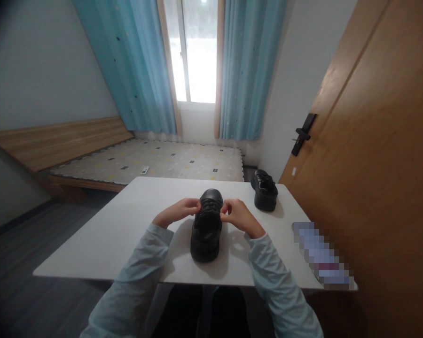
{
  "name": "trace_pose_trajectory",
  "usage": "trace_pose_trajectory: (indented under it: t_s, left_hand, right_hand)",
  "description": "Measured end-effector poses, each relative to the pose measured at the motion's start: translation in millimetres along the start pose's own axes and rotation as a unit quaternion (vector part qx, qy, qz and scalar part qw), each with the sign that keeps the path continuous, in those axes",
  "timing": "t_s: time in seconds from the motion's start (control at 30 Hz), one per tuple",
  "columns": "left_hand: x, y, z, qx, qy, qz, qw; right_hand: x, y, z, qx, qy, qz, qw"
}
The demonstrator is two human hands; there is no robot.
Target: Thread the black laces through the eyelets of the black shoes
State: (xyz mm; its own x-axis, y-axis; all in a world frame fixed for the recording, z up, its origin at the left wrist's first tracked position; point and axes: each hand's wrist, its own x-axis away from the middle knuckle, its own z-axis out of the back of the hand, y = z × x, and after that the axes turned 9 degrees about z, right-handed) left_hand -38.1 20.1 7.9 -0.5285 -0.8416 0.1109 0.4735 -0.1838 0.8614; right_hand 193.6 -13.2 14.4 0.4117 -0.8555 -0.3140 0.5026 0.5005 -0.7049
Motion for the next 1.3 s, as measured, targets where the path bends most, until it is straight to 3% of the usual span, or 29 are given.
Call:
trace_pose_trajectory:
  t_s: [0.2,0.47,0.63,0.77,0.9,1.1,1.3]
  left_hand:
    - [0.6,1.5,0.9,0.053,0.014,-0.003,0.998]
    - [-11.7,-7.6,2.3,0.084,0.181,-0.063,0.978]
    - [-14.3,-13.4,1.1,0.011,0.257,-0.043,0.965]
    - [-13.9,-13.0,-0.3,-0.018,0.264,-0.038,0.964]
    - [-13.7,-12.2,-1.1,-0.032,0.268,-0.035,0.962]
    - [-14.7,-14.4,-2.8,-0.055,0.271,-0.028,0.961]
    - [-13.8,-12.4,-5.5,-0.060,0.291,-0.016,0.955]
  right_hand:
    - [1.4,0.6,-0.3,-0.031,0.023,0.010,0.999]
    - [10.9,-3.1,4.7,-0.042,0.068,0.014,0.997]
    - [29.4,-36.0,-0.4,0.017,0.133,0.045,0.990]
    - [48.1,-63.9,-14.9,0.105,0.137,0.134,0.976]
    - [62.3,-73.4,-38.6,0.245,0.116,0.192,0.943]
    - [68.8,-69.6,-69.3,0.369,0.106,0.194,0.903]
    - [68.6,-69.6,-75.6,0.372,0.099,0.157,0.910]
